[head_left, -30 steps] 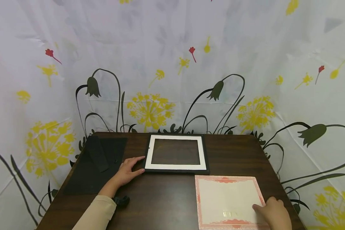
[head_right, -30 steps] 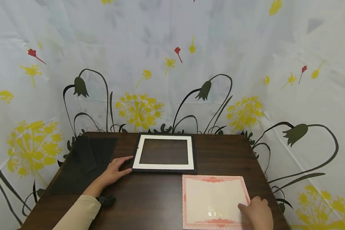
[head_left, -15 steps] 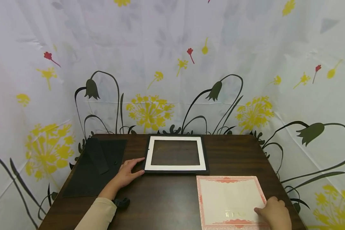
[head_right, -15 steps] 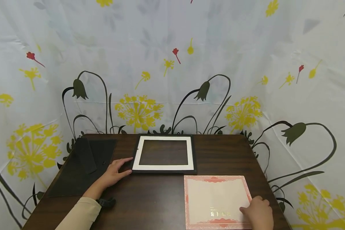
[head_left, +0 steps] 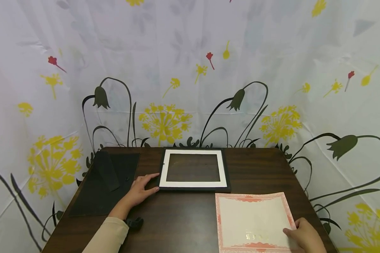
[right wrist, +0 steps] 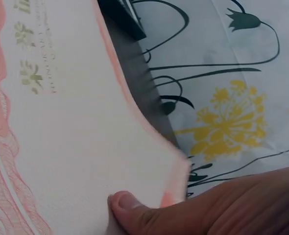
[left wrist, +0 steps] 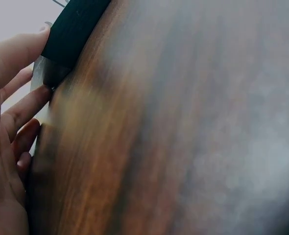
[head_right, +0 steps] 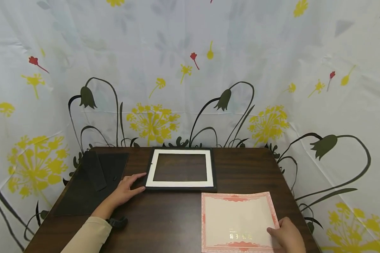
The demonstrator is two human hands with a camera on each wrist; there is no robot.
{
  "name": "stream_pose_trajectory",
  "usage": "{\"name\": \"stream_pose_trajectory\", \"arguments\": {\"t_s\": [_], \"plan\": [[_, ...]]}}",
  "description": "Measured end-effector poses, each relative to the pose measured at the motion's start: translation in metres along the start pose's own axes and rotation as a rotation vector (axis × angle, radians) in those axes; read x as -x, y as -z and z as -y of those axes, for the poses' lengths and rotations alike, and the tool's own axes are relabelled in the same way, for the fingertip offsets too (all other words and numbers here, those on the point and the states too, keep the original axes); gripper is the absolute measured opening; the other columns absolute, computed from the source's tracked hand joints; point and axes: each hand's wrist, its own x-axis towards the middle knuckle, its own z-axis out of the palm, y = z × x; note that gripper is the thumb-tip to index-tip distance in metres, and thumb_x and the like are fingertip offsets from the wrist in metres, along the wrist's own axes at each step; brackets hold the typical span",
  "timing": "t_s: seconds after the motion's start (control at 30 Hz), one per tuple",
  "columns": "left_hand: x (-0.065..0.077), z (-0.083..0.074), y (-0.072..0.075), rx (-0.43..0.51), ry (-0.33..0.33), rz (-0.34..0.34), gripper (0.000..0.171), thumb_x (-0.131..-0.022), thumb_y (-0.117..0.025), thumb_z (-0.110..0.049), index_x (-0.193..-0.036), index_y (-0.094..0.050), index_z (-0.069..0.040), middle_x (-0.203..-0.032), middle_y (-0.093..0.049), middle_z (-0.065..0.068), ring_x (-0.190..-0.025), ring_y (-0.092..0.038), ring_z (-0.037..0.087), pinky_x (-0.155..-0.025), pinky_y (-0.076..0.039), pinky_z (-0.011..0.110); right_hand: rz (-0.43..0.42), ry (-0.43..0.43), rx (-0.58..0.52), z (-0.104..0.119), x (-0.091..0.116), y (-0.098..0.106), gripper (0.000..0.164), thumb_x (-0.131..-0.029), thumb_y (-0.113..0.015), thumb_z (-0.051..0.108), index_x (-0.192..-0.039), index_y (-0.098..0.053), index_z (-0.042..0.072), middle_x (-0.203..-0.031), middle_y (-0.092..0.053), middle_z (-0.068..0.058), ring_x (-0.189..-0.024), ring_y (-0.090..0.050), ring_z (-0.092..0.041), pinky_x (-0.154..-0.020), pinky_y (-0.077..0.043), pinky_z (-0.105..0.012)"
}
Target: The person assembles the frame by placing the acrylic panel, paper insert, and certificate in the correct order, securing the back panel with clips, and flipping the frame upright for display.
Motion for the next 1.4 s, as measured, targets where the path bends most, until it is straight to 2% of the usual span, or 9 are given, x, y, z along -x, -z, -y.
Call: {"name": "stream_pose_trajectory", "arguments": {"t_s": [0.1, 0.33, 0.5, 0.63, 0.77, 0.97, 1.17, 1.27, 1.4], "plan": [[0.001, -0.001, -0.001, 0.003, 0.003, 0.002, 0.074, -0.101, -0.075, -0.053, -0.167, -0.046, -0.031, -0.166, -0.052, 0.013, -0.14, -0.043, 0.039, -0.114, -0.028, 0.071, 0.017, 0.036, -0.044, -0.004, 0.0, 0.002, 0.049, -0.098, -0.08, 0.027, -0.115, -0.059, -0.014, -0.094, -0.07, -0.014, -0.08, -0.067, -0.026, -0.069, -0.058, -0.04], [0.001, 0.002, -0.006, -0.059, -0.098, -0.04, 0.068, -0.104, -0.07, -0.052, -0.166, -0.049, -0.031, -0.151, -0.061, 0.013, -0.126, -0.048, 0.034, -0.103, -0.034, 0.065, 0.036, 0.099, 0.046, -0.006, 0.003, 0.008, 0.022, -0.102, -0.074, 0.024, -0.098, -0.069, 0.003, -0.087, -0.07, -0.004, -0.078, -0.061, -0.022, -0.069, -0.049, -0.037], [-0.004, -0.002, -0.009, -0.108, -0.058, -0.087, 0.066, -0.102, -0.073, -0.054, -0.16, -0.057, -0.027, -0.143, -0.067, 0.007, -0.123, -0.051, 0.032, -0.105, -0.036, 0.063, 0.011, 0.134, 0.084, -0.002, 0.009, 0.012, 0.017, -0.1, -0.076, 0.023, -0.1, -0.071, 0.007, -0.092, -0.071, -0.005, -0.082, -0.059, -0.021, -0.072, -0.048, -0.038], [-0.004, -0.016, -0.013, -0.141, 0.0, -0.084, 0.069, -0.1, -0.075, -0.056, -0.159, -0.057, -0.025, -0.146, -0.066, 0.008, -0.124, -0.052, 0.036, -0.105, -0.036, 0.066, -0.012, 0.128, 0.026, -0.001, 0.014, 0.016, 0.013, -0.103, -0.072, 0.019, -0.099, -0.069, 0.007, -0.082, -0.066, -0.004, -0.073, -0.057, -0.02, -0.063, -0.047, -0.035], [-0.004, -0.022, -0.012, -0.125, 0.04, -0.035, 0.079, -0.1, -0.074, -0.058, -0.167, -0.046, -0.025, -0.153, -0.061, 0.014, -0.125, -0.049, 0.038, -0.107, -0.036, 0.069, -0.042, 0.124, -0.03, -0.002, 0.018, 0.024, 0.017, -0.107, -0.066, 0.018, -0.094, -0.064, 0.008, -0.074, -0.058, -0.001, -0.066, -0.052, -0.017, -0.059, -0.043, -0.03], [0.0, -0.03, -0.01, -0.152, 0.046, 0.028, 0.083, -0.101, -0.077, -0.05, -0.169, -0.042, -0.018, -0.133, -0.06, 0.014, -0.11, -0.047, 0.03, -0.095, -0.043, 0.057, -0.051, 0.161, -0.06, -0.003, 0.022, 0.04, 0.022, -0.112, -0.061, 0.021, -0.098, -0.061, 0.005, -0.082, -0.052, -0.001, -0.074, -0.05, -0.013, -0.066, -0.041, -0.027], [0.013, -0.047, -0.016, -0.205, 0.107, 0.044, 0.082, -0.098, -0.079, -0.052, -0.167, -0.047, -0.021, -0.127, -0.059, 0.005, -0.111, -0.049, 0.028, -0.085, -0.036, 0.052, -0.095, 0.129, -0.067, -0.005, 0.027, 0.057, 0.029, -0.114, -0.058, 0.023, -0.115, -0.068, -0.004, -0.093, -0.069, -0.007, -0.079, -0.058, -0.013, -0.069, -0.048, -0.029], [0.022, -0.055, -0.021, -0.131, 0.126, 0.056, 0.082, -0.097, -0.082, -0.047, -0.166, -0.047, -0.018, -0.129, -0.057, 0.008, -0.111, -0.051, 0.028, -0.088, -0.039, 0.053, -0.159, 0.127, -0.045, -0.006, 0.031, 0.063, 0.034, -0.114, -0.056, 0.025, -0.126, -0.068, -0.004, -0.104, -0.074, -0.011, -0.084, -0.059, -0.011, -0.071, -0.048, -0.028], [0.033, -0.059, -0.025, -0.021, 0.137, 0.066, 0.082, -0.097, -0.084, -0.041, -0.166, -0.047, -0.015, -0.125, -0.055, 0.007, -0.105, -0.053, 0.021, -0.089, -0.043, 0.048, -0.262, 0.18, -0.039, -0.005, 0.036, 0.063, 0.033, -0.115, -0.056, 0.028, -0.125, -0.069, -0.002, -0.104, -0.075, -0.01, -0.08, -0.057, -0.004, -0.069, -0.047, -0.026]]}}
